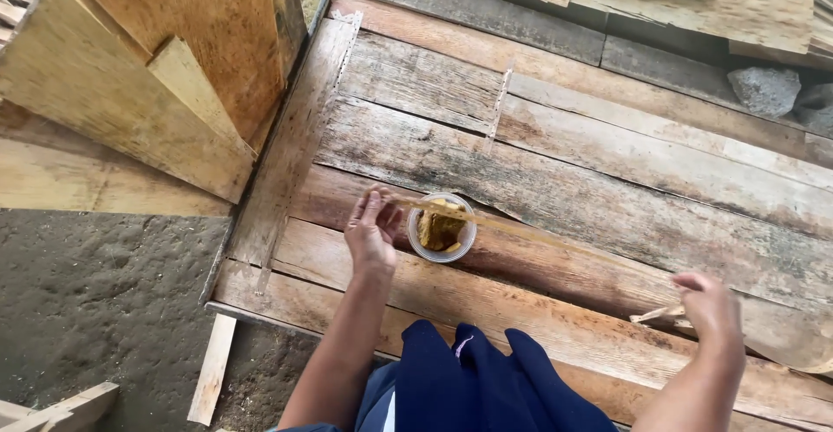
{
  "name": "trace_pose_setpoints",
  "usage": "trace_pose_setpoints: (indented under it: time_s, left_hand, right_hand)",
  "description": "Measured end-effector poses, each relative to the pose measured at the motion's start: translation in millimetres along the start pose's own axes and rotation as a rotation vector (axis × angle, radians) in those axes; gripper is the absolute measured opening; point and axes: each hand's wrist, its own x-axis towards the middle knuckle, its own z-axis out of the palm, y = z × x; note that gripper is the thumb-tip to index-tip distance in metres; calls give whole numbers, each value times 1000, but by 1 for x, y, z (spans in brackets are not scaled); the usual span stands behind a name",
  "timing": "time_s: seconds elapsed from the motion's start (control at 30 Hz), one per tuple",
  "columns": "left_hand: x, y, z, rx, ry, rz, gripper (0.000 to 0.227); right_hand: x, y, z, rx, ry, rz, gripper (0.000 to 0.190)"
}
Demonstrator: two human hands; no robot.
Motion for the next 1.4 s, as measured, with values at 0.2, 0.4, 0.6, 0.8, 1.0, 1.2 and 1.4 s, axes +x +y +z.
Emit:
trace_pose_setpoints:
  time_s: [0.2, 0.4, 0.6, 0.8, 1.0, 1.2, 1.4]
  left_hand:
    - [-18, -39, 2, 135, -234, -49, 20]
    - [-13, -55, 0, 135, -268, -7, 25]
    - [-1, -43, -5, 459, -307, 374, 23]
    - [27, -66, -29, 825, -218, 683, 40]
    - [36, -70, -31, 520, -407, 393, 51]
    - [7, -120, -9, 694, -414, 513, 44]
    - [-26, -206, 23, 673, -495, 628, 42]
  right_hand:
    - [134, 138, 31, 512, 295, 460, 32]
    - [198, 224, 76, 975, 69, 239, 31]
    - [138, 168, 86, 983, 422, 304, 49]
    - [64, 87, 66, 943, 367, 203, 18]
    - [88, 119, 73, 964, 427, 222, 23]
    - [87, 151, 59, 892, 446, 101, 29]
    - [117, 184, 38, 921, 439, 48, 21]
